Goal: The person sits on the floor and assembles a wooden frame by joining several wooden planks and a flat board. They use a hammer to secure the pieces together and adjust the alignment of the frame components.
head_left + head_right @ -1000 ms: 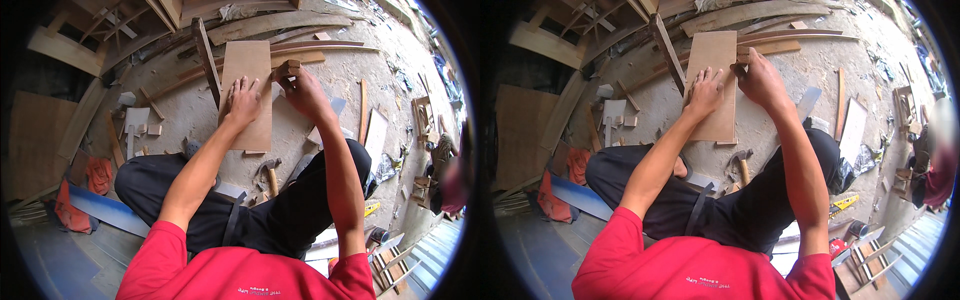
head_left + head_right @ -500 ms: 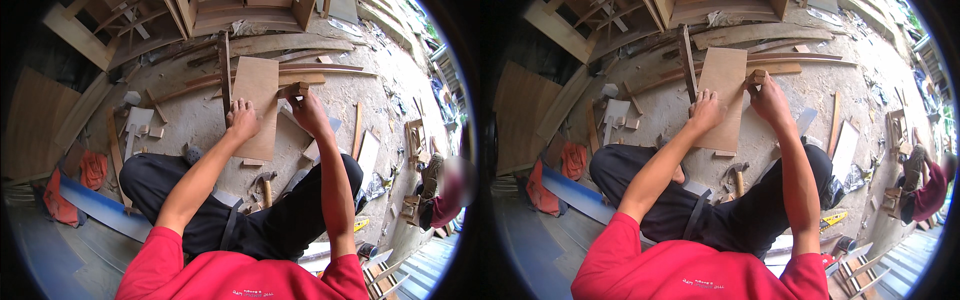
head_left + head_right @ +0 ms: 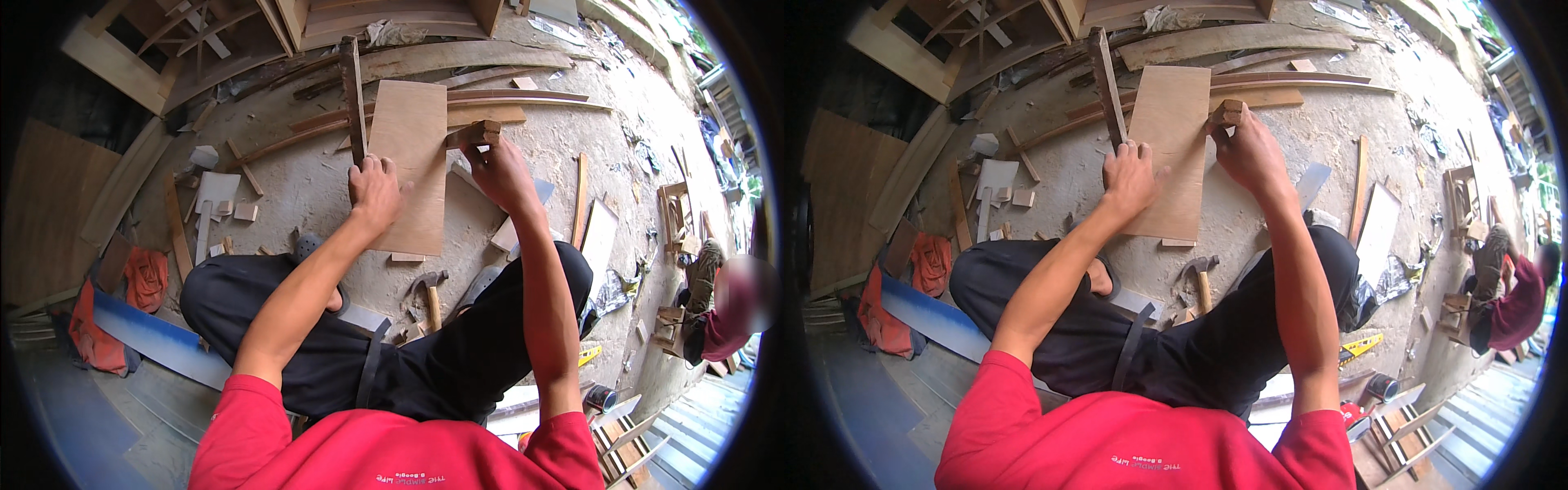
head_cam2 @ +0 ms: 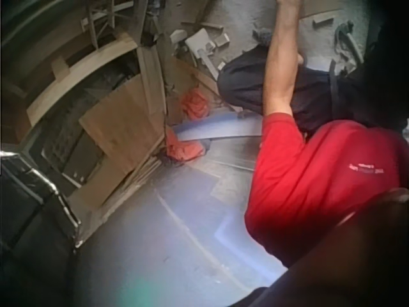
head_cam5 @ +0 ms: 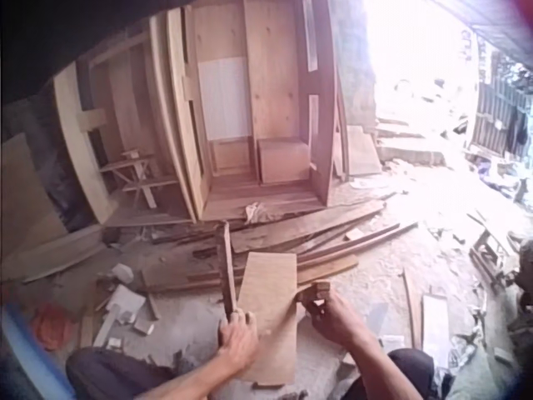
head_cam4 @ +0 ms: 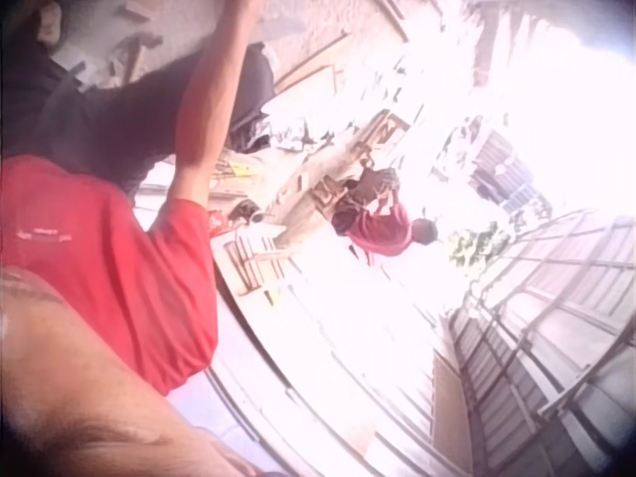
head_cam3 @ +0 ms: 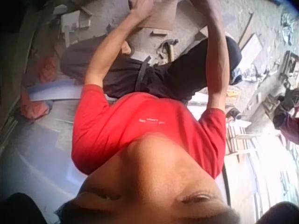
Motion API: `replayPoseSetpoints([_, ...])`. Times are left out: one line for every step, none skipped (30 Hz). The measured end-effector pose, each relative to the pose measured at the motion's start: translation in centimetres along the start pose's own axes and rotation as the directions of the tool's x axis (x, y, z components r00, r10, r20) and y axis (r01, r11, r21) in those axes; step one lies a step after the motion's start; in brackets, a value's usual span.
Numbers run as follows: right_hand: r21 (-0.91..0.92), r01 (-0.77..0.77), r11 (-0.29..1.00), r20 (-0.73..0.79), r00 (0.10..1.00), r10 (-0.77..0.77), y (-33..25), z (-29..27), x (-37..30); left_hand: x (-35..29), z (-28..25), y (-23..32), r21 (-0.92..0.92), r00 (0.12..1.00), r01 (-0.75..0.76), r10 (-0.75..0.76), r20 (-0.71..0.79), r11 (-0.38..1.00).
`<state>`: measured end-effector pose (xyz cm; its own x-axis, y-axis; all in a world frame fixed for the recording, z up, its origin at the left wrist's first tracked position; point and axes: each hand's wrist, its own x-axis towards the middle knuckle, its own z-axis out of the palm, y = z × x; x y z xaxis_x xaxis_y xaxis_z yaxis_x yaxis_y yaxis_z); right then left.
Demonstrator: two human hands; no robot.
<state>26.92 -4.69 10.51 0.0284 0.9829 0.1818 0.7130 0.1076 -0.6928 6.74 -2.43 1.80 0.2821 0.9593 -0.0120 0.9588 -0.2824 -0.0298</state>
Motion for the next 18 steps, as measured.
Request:
replayPoseSetpoints([0.011, 0.008, 1.0, -0.001, 1.0, -0.008, 0.1, 0.0, 0.1, 0.2, -0.4, 0.0, 0.0, 1.0, 0.001, -0.001, 0.025, 1.0])
replayPoseSetpoints([0.003, 0.009, 1.0, -0.005, 1.0, -0.009, 0.2, 0.1, 0.2, 0.4, -0.5, 0.0, -0.013, 1.0, -0.005, 0.005, 0.022, 1.0])
replayPoseSetpoints([-0.002, 0.011, 1.0, -0.009, 1.0, -0.011, 0.4, 0.2, 0.3, 0.6, -0.6, -0.3, -0.024, 1.0, -0.011, 0.011, 0.018, 1.0])
replayPoseSetpoints([-0.007, 0.013, 1.0, -0.013, 1.0, -0.013, 0.6, 0.4, 0.4, 0.6, -0.7, -0.4, -0.035, 1.0, -0.017, 0.017, 0.015, 0.999])
replayPoseSetpoints([0.002, 0.021, 1.0, -0.013, 1.0, -0.021, 0.8, 0.5, 0.4, 0.6, -0.7, -0.6, -0.029, 0.999, -0.034, 0.034, -0.002, 0.999])
replayPoseSetpoints([0.011, 0.03, 0.999, -0.012, 0.999, -0.03, 1.0, 0.7, 0.5, 0.6, -0.9, -0.7, -0.023, 0.999, -0.05, 0.049, -0.019, 0.998])
replayPoseSetpoints([0.021, 0.039, 0.999, -0.011, 0.999, -0.039, 1.1, 0.7, 0.6, 0.6, -1.0, -0.8, -0.016, 0.997, -0.066, 0.065, -0.036, 0.998])
replayPoseSetpoints([0.009, 0.032, 0.999, -0.014, 0.999, -0.032, 1.1, 0.8, 0.6, 0.6, -1.1, -0.9, -0.028, 0.998, -0.059, 0.058, -0.029, 0.998])
replayPoseSetpoints([-0.002, 0.024, 1.0, -0.02, 1.0, -0.024, 1.0, 0.8, 0.7, 0.6, -1.2, -0.9, -0.038, 0.998, -0.054, 0.053, -0.022, 0.998])
replayPoseSetpoints([-0.012, 0.016, 1.0, -0.025, 1.0, -0.017, 0.9, 0.8, 0.8, 0.7, -1.2, -0.9, -0.047, 0.999, -0.048, 0.048, -0.015, 0.998])
replayPoseSetpoints([-0.018, 0.025, 1.0, -0.022, 0.999, -0.026, 0.8, 0.7, 0.8, 0.7, -1.2, -1.0, -0.051, 0.999, -0.049, 0.048, -0.023, 0.997])
replayPoseSetpoints([-0.026, 0.035, 0.999, -0.017, 0.999, -0.036, 0.6, 0.7, 0.8, 0.6, -1.0, -1.1, -0.056, 0.998, -0.049, 0.047, -0.03, 0.997])
replayPoseSetpoints([-0.033, 0.045, 0.998, -0.012, 0.999, -0.045, 0.5, 0.7, 0.8, 0.6, -0.9, -1.1, -0.061, 0.998, -0.049, 0.046, -0.037, 0.997])
replayPoseSetpoints([-0.012, 0.049, 0.999, -0.015, 0.999, -0.05, 0.6, 0.8, 0.8, 0.6, -0.8, -1.2, -0.062, 0.999, -0.043, 0.041, -0.034, 0.997])
replayPoseSetpoints([0.007, 0.052, 0.999, -0.019, 0.998, -0.052, 0.9, 1.0, 0.9, 0.5, -0.9, -1.1, -0.063, 0.999, -0.04, 0.038, -0.03, 0.997])
replayPoseSetpoints([0.027, 0.054, 0.998, -0.024, 0.998, -0.054, 1.0, 1.1, 0.9, 0.5, -0.9, -1.1, -0.064, 0.999, -0.036, 0.035, -0.026, 0.997])
replayPoseSetpoints([0.008, 0.06, 0.998, -0.027, 0.998, -0.06, 1.1, 1.0, 0.9, 0.4, -0.9, -1.0, -0.061, 0.999, -0.042, 0.04, -0.028, 0.997])
replayPoseSetpoints([-0.011, 0.068, 0.998, -0.029, 0.997, -0.068, 1.0, 1.0, 0.9, 0.3, -0.9, -1.1, -0.057, 0.999, -0.044, 0.042, -0.031, 0.997])
